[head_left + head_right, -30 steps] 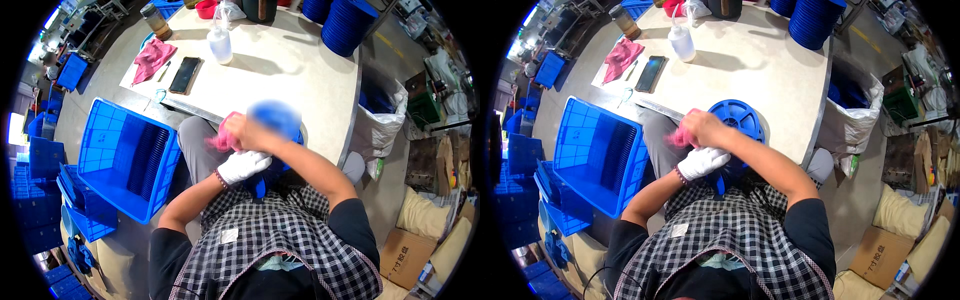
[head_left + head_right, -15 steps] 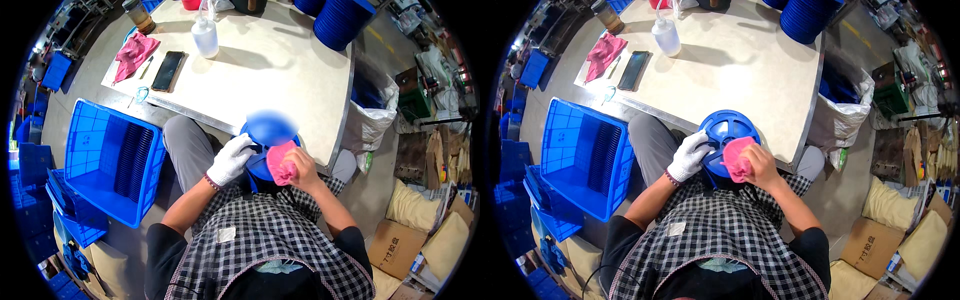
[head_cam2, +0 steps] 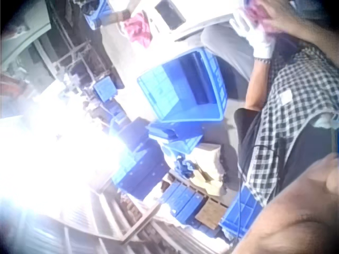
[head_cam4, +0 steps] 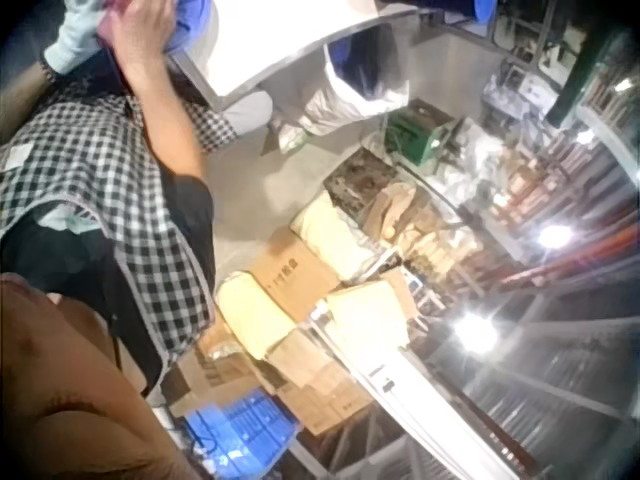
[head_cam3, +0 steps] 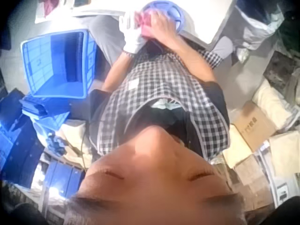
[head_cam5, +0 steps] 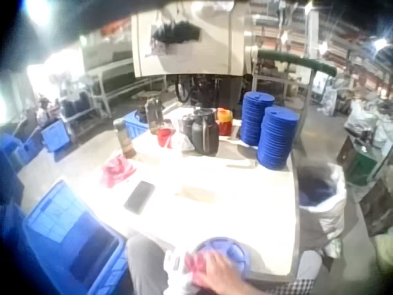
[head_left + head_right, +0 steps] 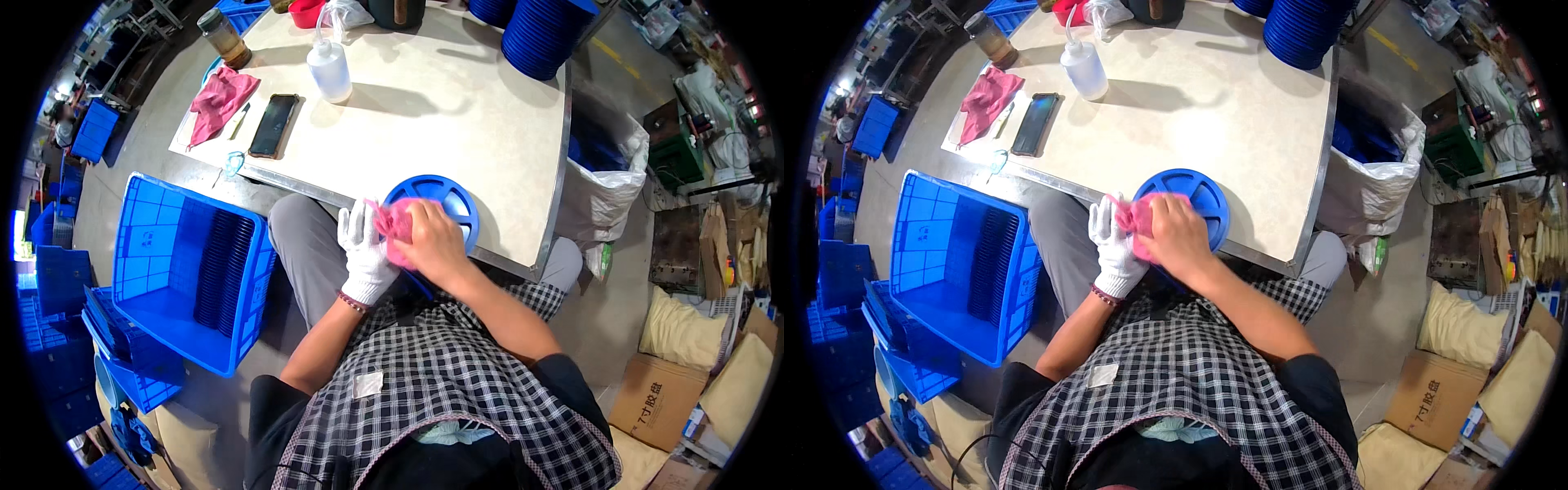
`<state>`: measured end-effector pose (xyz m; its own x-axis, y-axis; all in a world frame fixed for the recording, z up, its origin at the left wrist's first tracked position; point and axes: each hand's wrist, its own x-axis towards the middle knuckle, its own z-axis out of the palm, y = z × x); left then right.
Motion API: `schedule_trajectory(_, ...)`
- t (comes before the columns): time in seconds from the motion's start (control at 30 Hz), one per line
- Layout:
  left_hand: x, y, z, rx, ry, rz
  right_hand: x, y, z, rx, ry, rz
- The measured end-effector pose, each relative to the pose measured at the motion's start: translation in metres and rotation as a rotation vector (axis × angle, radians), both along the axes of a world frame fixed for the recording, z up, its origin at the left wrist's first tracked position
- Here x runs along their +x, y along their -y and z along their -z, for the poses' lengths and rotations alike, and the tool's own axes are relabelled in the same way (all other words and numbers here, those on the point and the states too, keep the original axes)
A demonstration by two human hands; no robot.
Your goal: The person wipes blue circular plastic parts with a pink cloth and places them into a blue crate. They repeatedly pick up parts from a stack, wipe them, and stack them in the crate.
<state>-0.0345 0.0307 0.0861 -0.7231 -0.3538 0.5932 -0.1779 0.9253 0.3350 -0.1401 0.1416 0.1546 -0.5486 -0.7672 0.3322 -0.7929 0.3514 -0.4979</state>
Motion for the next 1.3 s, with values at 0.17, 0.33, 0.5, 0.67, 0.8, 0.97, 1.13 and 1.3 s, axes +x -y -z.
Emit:
schedule_trajectory(0.17, -0.008, 0.0, -0.018, 0.041, 0.0, 0.201, 0.012, -0.1, 0.025, 0.136, -0.171, -0.018)
schedule_trajectory(0.33, 0.014, 0.025, -0.085, 0.122, -0.054, 0.261, -0.072, -0.174, -0.005, -0.015, 0.005, 0.644)
schedule_trajectory(0.5, 0.022, 0.05, -0.16, 1.05, -0.14, 0.303, -0.098, -0.192, 0.006, -0.508, 0.684, 0.742)
schedule_trajectory(0.67, -0.07, 0.06, -0.049, 0.629, 0.544, 0.416, -0.11, -0.207, 0.056, -0.625, 0.805, 0.555)
schedule_trajectory(0.8, -0.068, 0.074, -0.092, 1.402, 0.474, 0.145, -0.082, -0.199, 0.044, -0.626, 0.689, 0.538)
schedule_trajectory(0.97, -0.063, 0.069, -0.054, 1.856, 0.158, 0.175, -0.074, -0.181, 0.046, -0.737, 0.721, 0.541)
schedule_trajectory(1.13, -0.012, 0.131, -0.099, 0.598, 0.355, 0.055, -0.078, -0.16, 0.023, -0.664, 0.768, 0.502)
schedule_trajectory(1.3, 0.088, 0.17, -0.173, 0.35, 0.228, 0.063, -0.084, -0.132, 0.044, -0.678, 0.742, 0.401)
